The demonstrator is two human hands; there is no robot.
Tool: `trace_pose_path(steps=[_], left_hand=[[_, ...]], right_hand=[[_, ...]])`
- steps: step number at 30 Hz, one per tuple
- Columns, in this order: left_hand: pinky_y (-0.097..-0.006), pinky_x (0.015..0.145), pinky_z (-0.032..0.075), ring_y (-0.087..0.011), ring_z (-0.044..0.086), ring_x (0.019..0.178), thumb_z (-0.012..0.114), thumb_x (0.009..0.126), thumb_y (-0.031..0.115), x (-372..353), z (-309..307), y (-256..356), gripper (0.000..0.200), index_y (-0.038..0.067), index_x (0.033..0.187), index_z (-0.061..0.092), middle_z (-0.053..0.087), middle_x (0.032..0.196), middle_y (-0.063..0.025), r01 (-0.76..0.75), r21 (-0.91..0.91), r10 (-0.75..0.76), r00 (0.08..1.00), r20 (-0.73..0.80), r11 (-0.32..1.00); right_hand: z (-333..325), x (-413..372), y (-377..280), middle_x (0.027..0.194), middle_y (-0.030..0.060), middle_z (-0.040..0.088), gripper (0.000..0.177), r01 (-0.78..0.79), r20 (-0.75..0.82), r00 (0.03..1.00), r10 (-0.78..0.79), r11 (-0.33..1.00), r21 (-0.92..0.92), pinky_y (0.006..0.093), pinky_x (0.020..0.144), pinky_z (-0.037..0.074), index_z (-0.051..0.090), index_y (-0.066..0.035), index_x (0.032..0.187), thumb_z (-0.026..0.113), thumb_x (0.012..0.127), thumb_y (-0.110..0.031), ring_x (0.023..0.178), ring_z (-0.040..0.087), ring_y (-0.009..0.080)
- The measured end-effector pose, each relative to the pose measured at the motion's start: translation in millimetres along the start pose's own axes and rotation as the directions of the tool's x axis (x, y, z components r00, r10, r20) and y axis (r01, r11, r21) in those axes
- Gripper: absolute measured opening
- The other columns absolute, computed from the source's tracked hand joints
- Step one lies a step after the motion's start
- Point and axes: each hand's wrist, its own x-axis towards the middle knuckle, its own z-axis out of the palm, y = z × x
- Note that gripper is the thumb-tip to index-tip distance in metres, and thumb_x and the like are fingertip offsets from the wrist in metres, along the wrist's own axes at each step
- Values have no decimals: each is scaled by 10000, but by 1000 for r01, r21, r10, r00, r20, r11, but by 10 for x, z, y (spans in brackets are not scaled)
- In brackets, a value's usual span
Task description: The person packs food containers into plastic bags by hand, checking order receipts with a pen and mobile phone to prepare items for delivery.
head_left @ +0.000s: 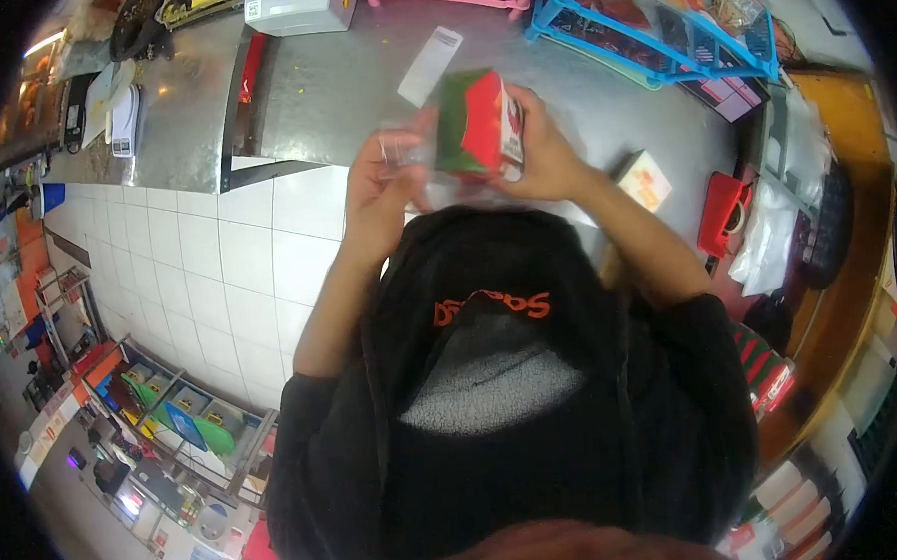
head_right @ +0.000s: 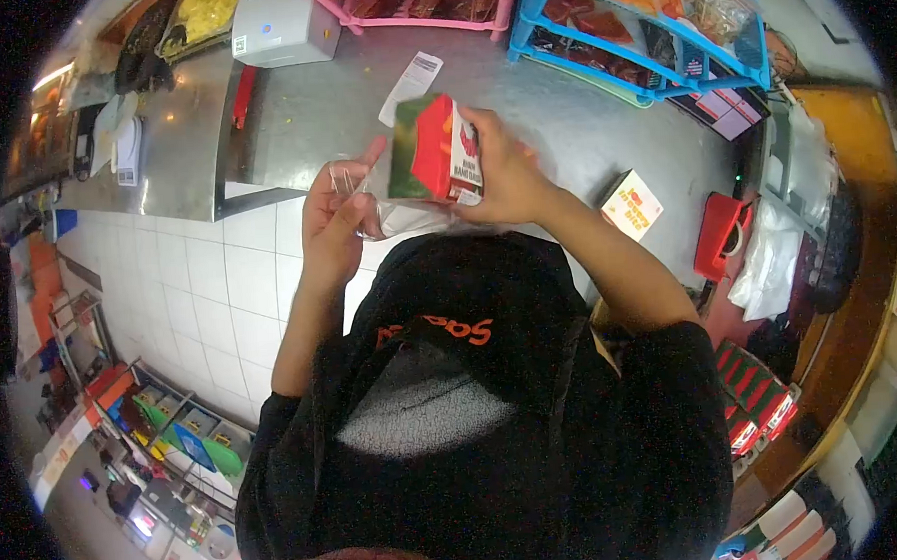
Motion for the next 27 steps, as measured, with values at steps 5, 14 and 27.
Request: trace_pose_path(steps=[5,14,27], left_hand=[[-217,601,480,-71,554,596,675,849,193,36,186,-5,386,26,1151,501,324,1471,-305,-16,-61,19,998,54,998],[-287,611,452,-168,585,649,433,995,449,217,-60,-6,545,6,745,628,626,682,-106,-440,516,450,886,114,735],[-441,916,476,-350,582,1141,690,813,273,2136,-896,-1809,848,80,1473,194,544,1299,-232,159,987,-85,984,-157,17]], right_hand=[[-184,-163,0,1318,201,416,1012,-4,349,909,228,842,-540,500,1043,348,314,-233,1468,830,597,-241,1242,416,390],[27,-266,-54,1377,186,428,993,14,306,890,338,651,-759,536,1111,249,259,-216,1492,798,666,-336,1280,418,366],[-1674,-1103,-521,951,149,661,352,-180,-158,982,101,743,-644,611,1050,311,608,-106,1153,641,807,-163,1019,600,307]])
